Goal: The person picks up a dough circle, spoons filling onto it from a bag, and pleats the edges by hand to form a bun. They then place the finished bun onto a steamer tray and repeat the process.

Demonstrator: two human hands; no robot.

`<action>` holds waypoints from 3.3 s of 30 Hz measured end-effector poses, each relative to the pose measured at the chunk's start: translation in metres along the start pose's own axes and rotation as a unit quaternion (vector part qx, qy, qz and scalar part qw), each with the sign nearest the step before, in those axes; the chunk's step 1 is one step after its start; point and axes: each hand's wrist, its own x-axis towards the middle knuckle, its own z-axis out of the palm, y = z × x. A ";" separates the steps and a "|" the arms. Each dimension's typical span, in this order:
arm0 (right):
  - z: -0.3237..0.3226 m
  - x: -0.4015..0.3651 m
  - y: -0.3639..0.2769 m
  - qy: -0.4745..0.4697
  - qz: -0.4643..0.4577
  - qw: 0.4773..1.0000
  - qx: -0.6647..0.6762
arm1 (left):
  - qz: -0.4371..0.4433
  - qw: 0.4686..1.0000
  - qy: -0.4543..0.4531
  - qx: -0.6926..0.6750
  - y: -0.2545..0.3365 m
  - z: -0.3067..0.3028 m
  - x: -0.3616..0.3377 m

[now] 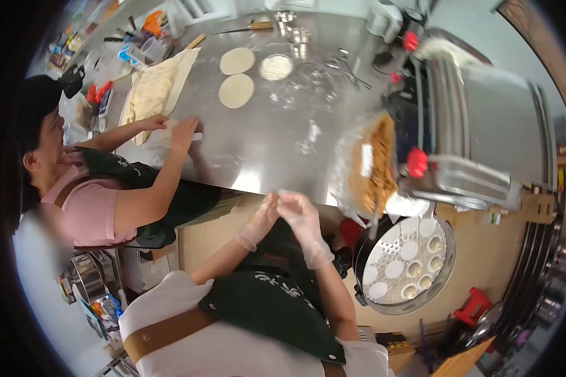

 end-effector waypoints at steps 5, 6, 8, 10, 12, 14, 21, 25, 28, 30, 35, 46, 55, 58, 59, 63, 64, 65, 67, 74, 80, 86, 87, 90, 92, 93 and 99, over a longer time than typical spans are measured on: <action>0.087 0.141 -0.053 0.030 0.018 0.997 -0.070 | 0.036 0.999 0.010 0.021 0.093 -0.026 0.021; 0.101 0.178 -0.053 0.044 0.002 0.994 -0.103 | 0.035 0.999 0.019 0.035 0.106 -0.032 0.026; 0.125 0.238 -0.060 0.056 -0.043 0.986 -0.152 | 0.054 0.998 0.019 0.033 0.124 -0.044 0.027; 0.147 0.301 -0.065 0.063 -0.081 0.973 -0.207 | 0.069 0.997 0.023 0.025 0.139 -0.059 0.033; 0.166 0.359 -0.068 0.081 -0.111 0.953 -0.272 | 0.071 0.996 0.046 0.011 0.144 -0.071 0.033; 0.186 0.401 -0.084 0.100 -0.157 0.927 -0.324 | 0.070 0.994 0.079 0.000 0.150 -0.077 0.029; 0.212 0.509 -0.117 0.166 -0.023 0.906 -0.388 | 0.075 0.984 0.158 -0.020 0.153 -0.096 0.023; 0.223 0.539 -0.118 0.199 -0.014 0.851 -0.485 | 0.073 0.975 0.200 -0.066 0.151 -0.101 0.028; 0.222 0.546 -0.122 0.187 0.003 0.837 -0.515 | 0.082 0.973 0.197 -0.085 0.150 -0.102 0.035; 0.219 0.556 -0.115 0.179 -0.011 0.829 -0.529 | 0.082 0.973 0.195 -0.092 0.151 -0.097 0.039; 0.222 0.561 -0.093 0.271 -0.058 0.877 -0.392 | 0.109 0.977 0.154 -0.101 0.154 -0.092 0.050; 0.260 0.440 -0.171 0.000 -0.152 0.878 -0.453 | 0.168 0.959 0.081 -0.213 0.214 -0.077 0.153; 0.127 0.264 -0.243 -0.055 -0.038 0.948 -0.311 | 0.143 0.956 -0.161 -0.200 0.241 0.043 0.161; 0.085 0.189 -0.202 0.158 -0.268 0.859 -0.407 | 0.024 0.941 -0.258 -0.219 0.220 0.055 0.147; 0.076 0.151 -0.204 0.210 -0.316 0.802 -0.461 | -0.027 0.929 -0.288 -0.230 0.209 0.063 0.142; 0.011 0.016 -0.154 0.406 -0.227 0.742 -0.482 | -0.153 0.871 -0.358 -0.299 0.196 0.107 0.107; -0.011 -0.005 -0.144 0.452 -0.217 0.714 -0.489 | -0.167 0.878 -0.344 -0.286 0.186 0.110 0.110; -0.026 -0.025 -0.142 0.512 -0.155 0.687 -0.492 | -0.178 0.886 -0.330 -0.272 0.177 0.112 0.111; -0.059 -0.057 -0.131 0.532 -0.020 0.660 -0.530 | -0.192 0.899 -0.301 -0.254 0.167 0.130 0.096; -0.087 -0.067 -0.123 0.371 -0.022 0.649 -0.664 | -0.137 0.921 -0.275 -0.238 0.110 0.148 0.084; -0.114 -0.024 -0.144 0.217 -0.005 0.463 -0.859 | -0.117 0.948 -0.226 -0.190 0.069 0.151 0.078; -0.115 -0.044 -0.147 0.283 -0.034 0.553 -0.783 | -0.216 0.909 -0.240 -0.263 0.077 0.163 0.077; -0.112 -0.048 -0.147 0.293 -0.040 0.553 -0.779 | -0.225 0.909 -0.239 -0.257 0.078 0.165 0.078; -0.104 -0.061 -0.156 0.287 -0.004 0.582 -0.761 | -0.277 0.907 -0.215 -0.232 0.078 0.164 0.075; -0.102 -0.071 -0.156 0.285 0.013 0.579 -0.764 | -0.332 0.892 -0.213 -0.221 0.075 0.161 0.076; -0.100 -0.074 -0.155 0.289 0.015 0.582 -0.760 | -0.366 0.878 -0.219 -0.220 0.069 0.154 0.078; -0.084 -0.061 -0.150 0.314 0.072 0.508 -0.799 | -0.294 0.911 -0.280 -0.065 0.054 0.137 0.083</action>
